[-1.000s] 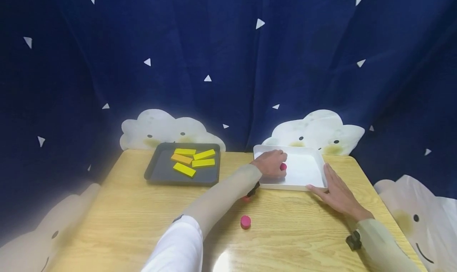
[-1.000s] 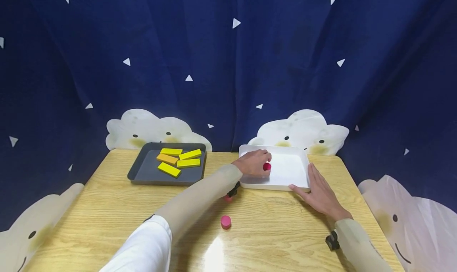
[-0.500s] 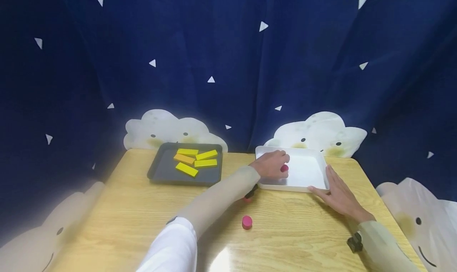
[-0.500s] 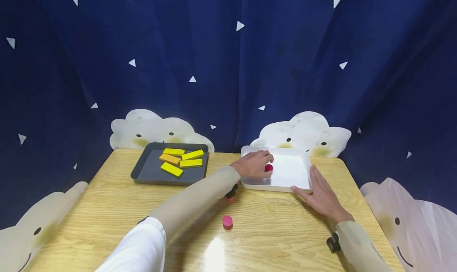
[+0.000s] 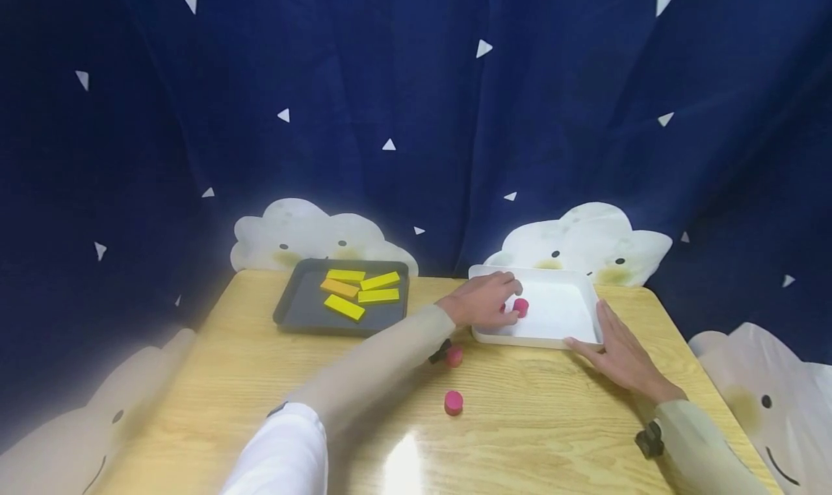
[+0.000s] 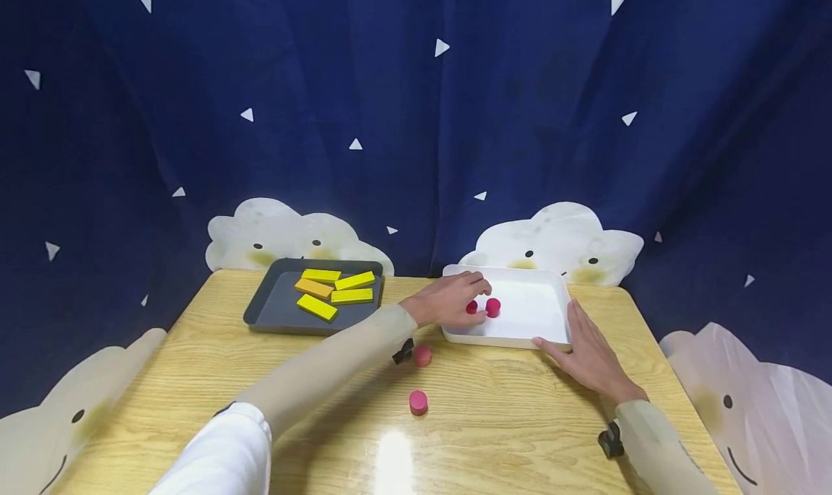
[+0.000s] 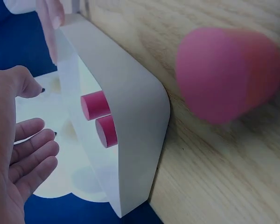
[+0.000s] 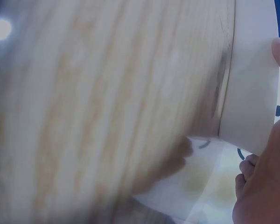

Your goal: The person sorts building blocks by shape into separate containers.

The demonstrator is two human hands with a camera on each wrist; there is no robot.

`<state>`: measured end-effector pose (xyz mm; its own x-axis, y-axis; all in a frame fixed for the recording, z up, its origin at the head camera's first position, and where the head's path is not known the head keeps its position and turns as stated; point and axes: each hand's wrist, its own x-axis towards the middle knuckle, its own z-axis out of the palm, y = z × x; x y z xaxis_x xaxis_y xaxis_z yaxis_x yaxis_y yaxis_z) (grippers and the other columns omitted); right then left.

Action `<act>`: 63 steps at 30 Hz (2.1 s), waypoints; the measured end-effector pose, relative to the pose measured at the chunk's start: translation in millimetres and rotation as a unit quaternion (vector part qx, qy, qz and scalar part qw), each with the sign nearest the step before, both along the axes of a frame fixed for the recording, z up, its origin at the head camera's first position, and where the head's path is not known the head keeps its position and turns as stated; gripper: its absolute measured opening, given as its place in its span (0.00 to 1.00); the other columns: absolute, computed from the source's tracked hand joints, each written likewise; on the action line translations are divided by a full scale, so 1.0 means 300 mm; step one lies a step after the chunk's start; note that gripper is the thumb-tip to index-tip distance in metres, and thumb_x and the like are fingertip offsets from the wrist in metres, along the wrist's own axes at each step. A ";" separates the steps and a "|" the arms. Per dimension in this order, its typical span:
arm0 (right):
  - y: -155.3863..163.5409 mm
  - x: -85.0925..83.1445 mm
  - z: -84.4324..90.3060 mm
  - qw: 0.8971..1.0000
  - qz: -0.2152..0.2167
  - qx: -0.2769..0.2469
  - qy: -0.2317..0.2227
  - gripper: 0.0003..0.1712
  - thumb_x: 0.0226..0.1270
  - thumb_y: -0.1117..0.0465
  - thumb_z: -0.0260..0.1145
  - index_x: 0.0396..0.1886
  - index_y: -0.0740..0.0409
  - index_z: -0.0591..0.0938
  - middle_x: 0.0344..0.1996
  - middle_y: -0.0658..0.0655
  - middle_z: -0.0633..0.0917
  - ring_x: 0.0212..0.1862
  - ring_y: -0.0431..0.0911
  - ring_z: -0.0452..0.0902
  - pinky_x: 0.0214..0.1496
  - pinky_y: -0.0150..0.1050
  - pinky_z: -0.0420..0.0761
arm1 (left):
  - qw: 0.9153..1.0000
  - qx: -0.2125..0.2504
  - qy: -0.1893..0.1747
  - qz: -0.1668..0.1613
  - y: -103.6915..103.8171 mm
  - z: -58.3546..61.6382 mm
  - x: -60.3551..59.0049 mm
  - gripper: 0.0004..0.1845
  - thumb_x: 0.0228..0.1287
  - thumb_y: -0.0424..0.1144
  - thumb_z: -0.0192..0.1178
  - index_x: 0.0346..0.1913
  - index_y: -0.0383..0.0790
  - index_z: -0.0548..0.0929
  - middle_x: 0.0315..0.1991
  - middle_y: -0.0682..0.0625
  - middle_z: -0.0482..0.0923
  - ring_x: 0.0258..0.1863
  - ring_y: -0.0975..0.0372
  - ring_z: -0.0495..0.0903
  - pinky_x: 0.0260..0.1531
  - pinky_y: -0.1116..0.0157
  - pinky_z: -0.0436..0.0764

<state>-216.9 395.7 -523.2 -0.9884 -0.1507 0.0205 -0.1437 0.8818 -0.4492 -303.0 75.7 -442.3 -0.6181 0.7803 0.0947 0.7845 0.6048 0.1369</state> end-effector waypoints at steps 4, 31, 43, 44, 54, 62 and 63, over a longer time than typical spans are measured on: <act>0.003 -0.001 -0.003 1.000 0.001 -0.002 0.002 0.69 0.76 0.28 0.62 0.86 0.63 0.30 0.86 0.71 0.34 0.84 0.74 0.37 0.81 0.77 0.46 | 1.000 0.007 0.011 -0.013 -0.038 0.017 0.027 0.23 0.75 0.52 0.61 0.65 0.45 0.82 0.49 0.55 0.77 0.47 0.65 0.75 0.44 0.74 0.78; -0.004 0.004 0.004 1.000 0.002 -0.004 0.000 0.69 0.76 0.29 0.62 0.86 0.62 0.30 0.86 0.70 0.33 0.85 0.73 0.35 0.80 0.77 0.45 | 0.991 0.102 0.054 -0.065 -0.312 0.079 0.286 0.19 0.73 0.48 0.64 0.61 0.45 0.84 0.56 0.54 0.82 0.51 0.65 0.81 0.53 0.74 0.83; -0.002 0.006 -0.004 1.000 0.000 -0.003 0.001 0.68 0.76 0.30 0.62 0.87 0.62 0.30 0.86 0.71 0.34 0.84 0.74 0.37 0.80 0.78 0.45 | 0.992 0.094 0.033 -0.074 -0.412 0.029 0.381 0.18 0.72 0.48 0.65 0.59 0.46 0.83 0.53 0.55 0.83 0.47 0.67 0.80 0.50 0.77 0.82; -0.001 0.006 -0.005 1.000 0.001 -0.004 0.002 0.68 0.77 0.30 0.62 0.87 0.63 0.31 0.86 0.71 0.34 0.84 0.74 0.37 0.80 0.77 0.45 | 0.992 0.094 0.029 -0.075 -0.417 0.023 0.388 0.18 0.72 0.49 0.65 0.59 0.46 0.83 0.52 0.55 0.83 0.47 0.68 0.81 0.50 0.77 0.82; 0.004 -0.002 -0.004 1.000 0.002 -0.004 0.005 0.69 0.76 0.30 0.63 0.87 0.64 0.32 0.86 0.72 0.37 0.84 0.74 0.37 0.80 0.78 0.46 | 0.992 0.078 0.035 -0.096 -0.447 -0.056 0.436 0.20 0.74 0.55 0.65 0.58 0.45 0.83 0.55 0.54 0.82 0.48 0.67 0.81 0.54 0.73 0.82; 0.011 -0.004 -0.012 1.000 0.002 -0.004 0.005 0.69 0.75 0.29 0.62 0.87 0.64 0.32 0.86 0.71 0.36 0.84 0.74 0.37 0.80 0.78 0.46 | 0.995 0.039 0.015 -0.089 -0.450 -0.101 0.455 0.22 0.69 0.55 0.68 0.58 0.48 0.82 0.52 0.57 0.77 0.41 0.69 0.71 0.42 0.77 0.76; 0.009 -0.003 -0.011 1.000 0.003 -0.005 0.004 0.69 0.76 0.29 0.62 0.87 0.64 0.32 0.86 0.71 0.36 0.84 0.73 0.37 0.80 0.78 0.46 | 0.995 0.034 0.011 -0.088 -0.449 -0.105 0.456 0.22 0.68 0.55 0.68 0.58 0.48 0.81 0.52 0.57 0.77 0.40 0.69 0.71 0.42 0.77 0.75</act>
<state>-217.8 398.5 -526.6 -0.9871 -0.1568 0.0310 -0.1535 0.8758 -0.4575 -166.1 -59.0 -473.8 -0.4701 0.8675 0.1629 0.8805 0.4480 0.1550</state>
